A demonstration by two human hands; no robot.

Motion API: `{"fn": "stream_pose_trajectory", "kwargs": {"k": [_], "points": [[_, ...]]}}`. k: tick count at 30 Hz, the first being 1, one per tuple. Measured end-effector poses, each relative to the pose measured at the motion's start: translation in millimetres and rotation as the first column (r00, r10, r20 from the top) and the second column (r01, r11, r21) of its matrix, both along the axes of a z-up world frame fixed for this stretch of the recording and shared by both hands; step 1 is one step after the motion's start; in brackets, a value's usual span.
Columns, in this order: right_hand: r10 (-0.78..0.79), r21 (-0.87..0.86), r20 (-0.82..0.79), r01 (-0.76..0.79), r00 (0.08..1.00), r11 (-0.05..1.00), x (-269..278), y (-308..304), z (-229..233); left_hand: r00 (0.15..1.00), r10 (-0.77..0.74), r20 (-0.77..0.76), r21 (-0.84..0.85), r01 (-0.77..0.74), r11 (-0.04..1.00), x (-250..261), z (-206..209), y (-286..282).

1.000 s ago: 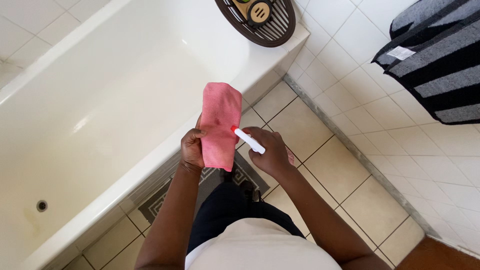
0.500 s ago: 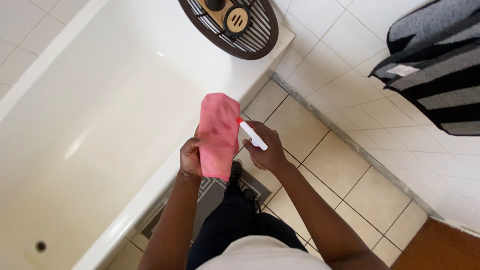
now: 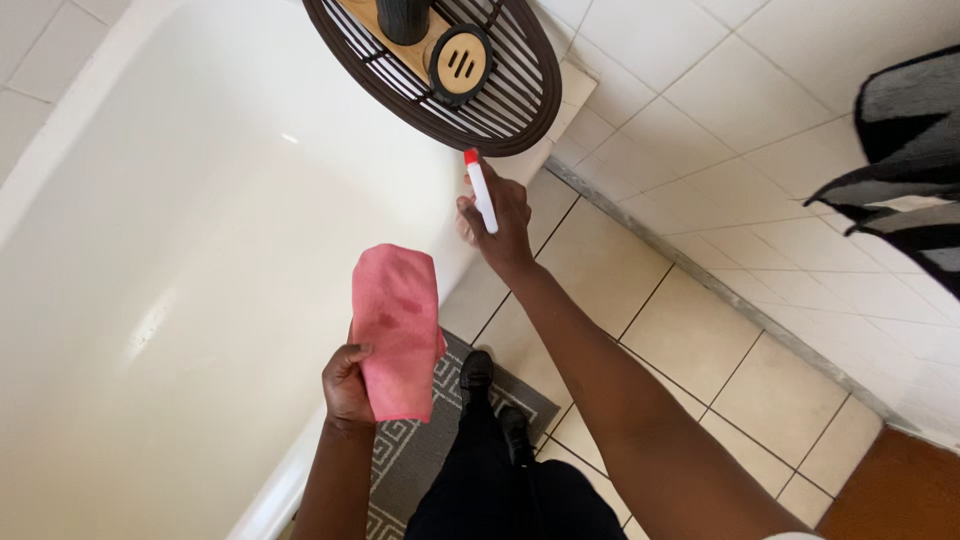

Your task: The person wipes white tiled walls and the bathtub rim with a pink cloth. They repeatedly spray a cleaning solution from a red spray bottle and wipe the surfaces, moving a decorative vase aside to reach the wall behind it.

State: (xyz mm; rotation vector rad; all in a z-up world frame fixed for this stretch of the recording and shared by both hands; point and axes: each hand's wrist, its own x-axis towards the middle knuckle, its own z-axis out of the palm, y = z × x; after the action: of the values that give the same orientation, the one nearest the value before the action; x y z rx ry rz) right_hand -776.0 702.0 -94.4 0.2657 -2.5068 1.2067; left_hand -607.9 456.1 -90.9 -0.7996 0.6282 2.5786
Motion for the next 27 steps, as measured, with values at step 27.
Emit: {"fn": "stream_pose_trajectory", "kwargs": {"k": [27], "points": [[0.366, -0.663, 0.573, 0.152, 0.734, 0.733, 132, 121, -150, 0.954, 0.161, 0.251, 0.002, -0.167, 0.986, 120, -134, 166]]}}
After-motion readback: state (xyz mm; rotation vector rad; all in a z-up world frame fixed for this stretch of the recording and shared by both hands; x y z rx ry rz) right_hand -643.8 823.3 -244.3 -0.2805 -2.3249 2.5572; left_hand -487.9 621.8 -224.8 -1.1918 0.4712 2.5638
